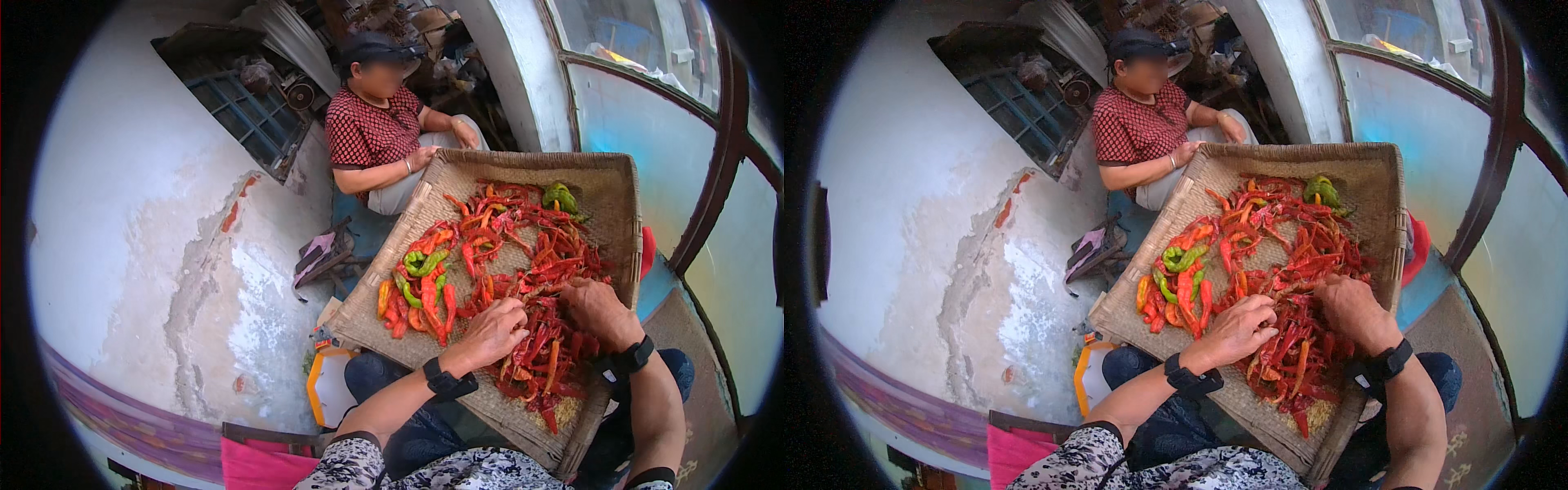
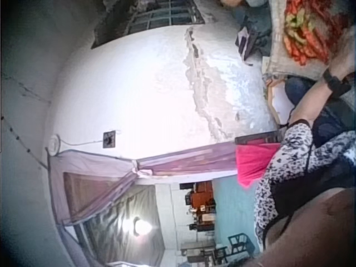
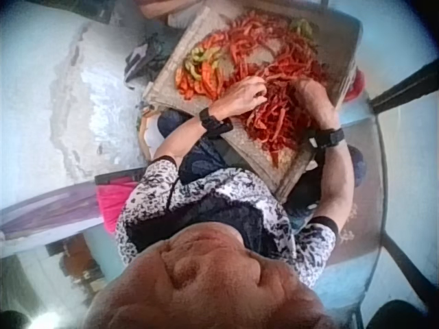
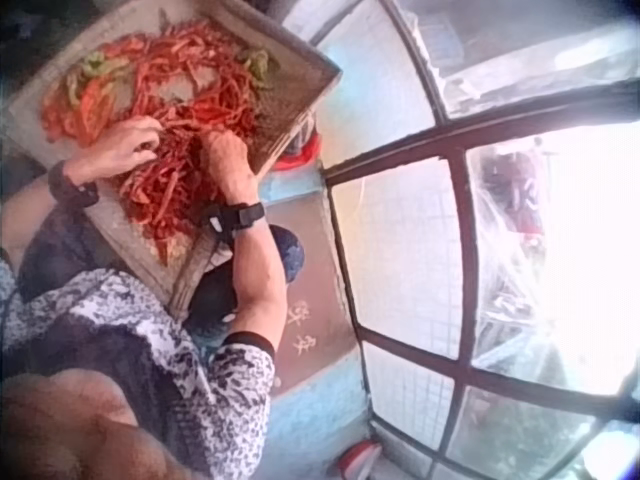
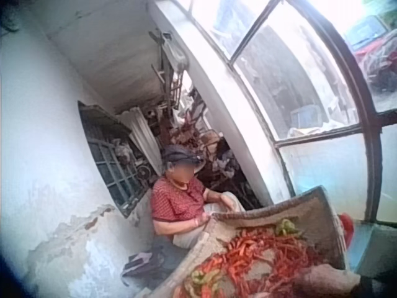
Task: Manually sorting through dried red and green chili peppers on a large woven tray.
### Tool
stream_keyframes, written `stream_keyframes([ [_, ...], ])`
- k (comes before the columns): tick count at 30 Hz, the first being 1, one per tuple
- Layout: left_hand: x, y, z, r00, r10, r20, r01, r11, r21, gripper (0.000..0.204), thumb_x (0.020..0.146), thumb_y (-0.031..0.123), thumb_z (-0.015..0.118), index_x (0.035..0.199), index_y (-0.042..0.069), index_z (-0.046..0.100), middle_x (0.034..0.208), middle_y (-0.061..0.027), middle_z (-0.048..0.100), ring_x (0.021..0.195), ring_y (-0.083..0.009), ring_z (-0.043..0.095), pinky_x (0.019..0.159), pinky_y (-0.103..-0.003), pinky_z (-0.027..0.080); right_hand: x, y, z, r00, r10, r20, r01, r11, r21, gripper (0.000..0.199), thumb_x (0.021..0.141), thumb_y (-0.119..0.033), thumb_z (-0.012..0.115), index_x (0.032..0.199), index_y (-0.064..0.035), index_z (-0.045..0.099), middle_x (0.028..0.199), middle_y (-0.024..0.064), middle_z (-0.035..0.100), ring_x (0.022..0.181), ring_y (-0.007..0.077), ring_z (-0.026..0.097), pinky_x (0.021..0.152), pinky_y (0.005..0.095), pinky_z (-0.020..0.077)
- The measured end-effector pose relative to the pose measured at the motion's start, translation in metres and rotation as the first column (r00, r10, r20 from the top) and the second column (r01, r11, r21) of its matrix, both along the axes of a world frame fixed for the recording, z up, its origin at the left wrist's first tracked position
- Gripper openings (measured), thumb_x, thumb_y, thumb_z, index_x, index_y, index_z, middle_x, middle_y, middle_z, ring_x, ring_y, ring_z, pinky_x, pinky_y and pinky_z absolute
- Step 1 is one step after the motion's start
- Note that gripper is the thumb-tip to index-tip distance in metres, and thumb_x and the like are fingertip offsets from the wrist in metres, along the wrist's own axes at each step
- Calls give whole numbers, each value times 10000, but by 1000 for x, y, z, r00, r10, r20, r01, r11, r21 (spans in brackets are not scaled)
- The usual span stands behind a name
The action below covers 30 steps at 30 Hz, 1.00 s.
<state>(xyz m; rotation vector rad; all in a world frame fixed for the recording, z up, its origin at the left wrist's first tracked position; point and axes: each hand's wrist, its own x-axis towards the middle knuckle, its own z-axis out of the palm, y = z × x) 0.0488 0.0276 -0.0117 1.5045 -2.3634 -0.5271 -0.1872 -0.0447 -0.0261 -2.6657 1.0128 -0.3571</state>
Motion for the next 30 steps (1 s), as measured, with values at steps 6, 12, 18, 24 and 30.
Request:
stream_keyframes([
  [6, 1, 7, 8, 997, 37, -70, -40, 998, -43, 142, 888, 153, 597, 958, 31, 573, 1243, -167, 530, 1070, -344, 568, 879, -419, 470, -3, 2, -3, 993, -119, 27, 121, 983, -137, 107, 809, -56, 546, 909, -20, 556, 903, 166, 572, 811, 337, 618, 698, 422, 511],
  [12, 2, 6, 13, 974, 62, -218, -66, 998, -12, 118, 898, 113, 583, 974, 25, 560, 1161, -145, 561, 912, -296, 608, 786, -383, 486, -1, -1, 2, 986, -153, -67, 149, 987, -67, 86, 808, -36, 527, 889, -11, 540, 890, 176, 569, 834, 338, 619, 697, 419, 510],
  [18, -6, 4, 27, 964, 56, -260, -68, 997, -35, 123, 878, 52, 597, 992, 26, 561, 973, -97, 580, 875, -256, 606, 753, -358, 486, 10, 8, 30, 903, -38, 428, 11, 998, 66, 202, 831, -139, 615, 998, -26, 604, 946, 138, 596, 872, 321, 595, 742, 413, 495],
  [24, -22, 2, 36, 921, 1, -389, -26, 998, -58, 150, 868, 47, 617, 1008, 33, 566, 914, -78, 582, 829, -221, 603, 722, -339, 489, 10, 11, 28, 923, 182, 340, -229, 968, 103, 274, 786, -170, 692, 1013, -37, 616, 968, 122, 601, 944, 322, 540, 824, 416, 454],
  [30, -19, 1, 31, 865, 116, -487, -71, 991, 111, 123, 884, 51, 619, 998, 36, 574, 878, 5, 566, 753, -80, 555, 657, -250, 470, 5, 18, 32, 917, 182, 354, -222, 972, 75, 260, 801, -153, 672, 1036, -52, 625, 987, 128, 613, 941, 319, 552, 797, 416, 471],
])
